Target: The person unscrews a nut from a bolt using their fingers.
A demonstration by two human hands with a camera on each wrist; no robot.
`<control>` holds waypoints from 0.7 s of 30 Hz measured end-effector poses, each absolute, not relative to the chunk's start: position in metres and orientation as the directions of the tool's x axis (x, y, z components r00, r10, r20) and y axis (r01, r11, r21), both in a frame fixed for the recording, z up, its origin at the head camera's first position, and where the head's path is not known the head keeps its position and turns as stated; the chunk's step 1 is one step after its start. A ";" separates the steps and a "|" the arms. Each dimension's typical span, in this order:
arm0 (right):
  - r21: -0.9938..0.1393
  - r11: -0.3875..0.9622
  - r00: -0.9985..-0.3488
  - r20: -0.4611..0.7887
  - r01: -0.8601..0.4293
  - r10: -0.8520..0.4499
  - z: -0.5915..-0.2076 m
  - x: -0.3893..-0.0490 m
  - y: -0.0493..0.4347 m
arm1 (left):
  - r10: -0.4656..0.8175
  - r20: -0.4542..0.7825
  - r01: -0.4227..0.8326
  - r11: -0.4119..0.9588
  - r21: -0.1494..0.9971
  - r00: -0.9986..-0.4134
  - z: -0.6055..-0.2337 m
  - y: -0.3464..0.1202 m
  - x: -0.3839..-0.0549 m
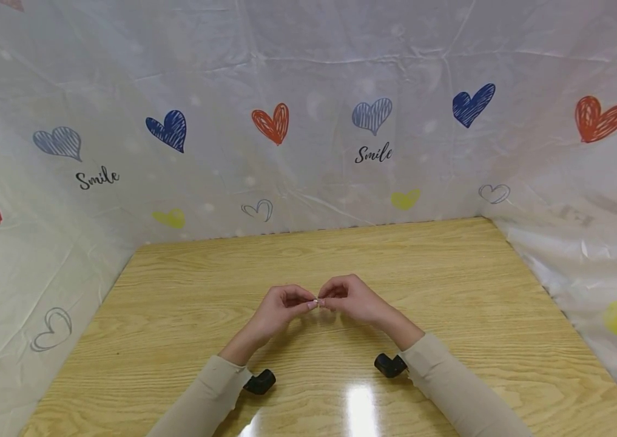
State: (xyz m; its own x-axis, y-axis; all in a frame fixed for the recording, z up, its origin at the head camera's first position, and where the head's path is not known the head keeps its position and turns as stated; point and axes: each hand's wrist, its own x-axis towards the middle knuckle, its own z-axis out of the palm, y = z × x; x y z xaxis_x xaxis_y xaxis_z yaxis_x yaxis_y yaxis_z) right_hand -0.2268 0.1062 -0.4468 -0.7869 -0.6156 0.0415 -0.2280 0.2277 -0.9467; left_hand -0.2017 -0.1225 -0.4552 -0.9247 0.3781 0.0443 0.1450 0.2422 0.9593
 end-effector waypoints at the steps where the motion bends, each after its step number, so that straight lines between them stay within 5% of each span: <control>1: -0.948 0.221 -0.785 0.045 -0.228 -0.618 -0.447 -0.227 0.106 | 0.377 0.045 0.145 0.242 0.960 -0.925 -0.455 -0.123 -0.202; 21: -0.939 0.300 -0.783 -0.056 -0.170 -0.619 -0.447 -0.227 0.106 | 0.382 0.046 0.148 0.242 0.959 -0.923 -0.456 -0.124 -0.202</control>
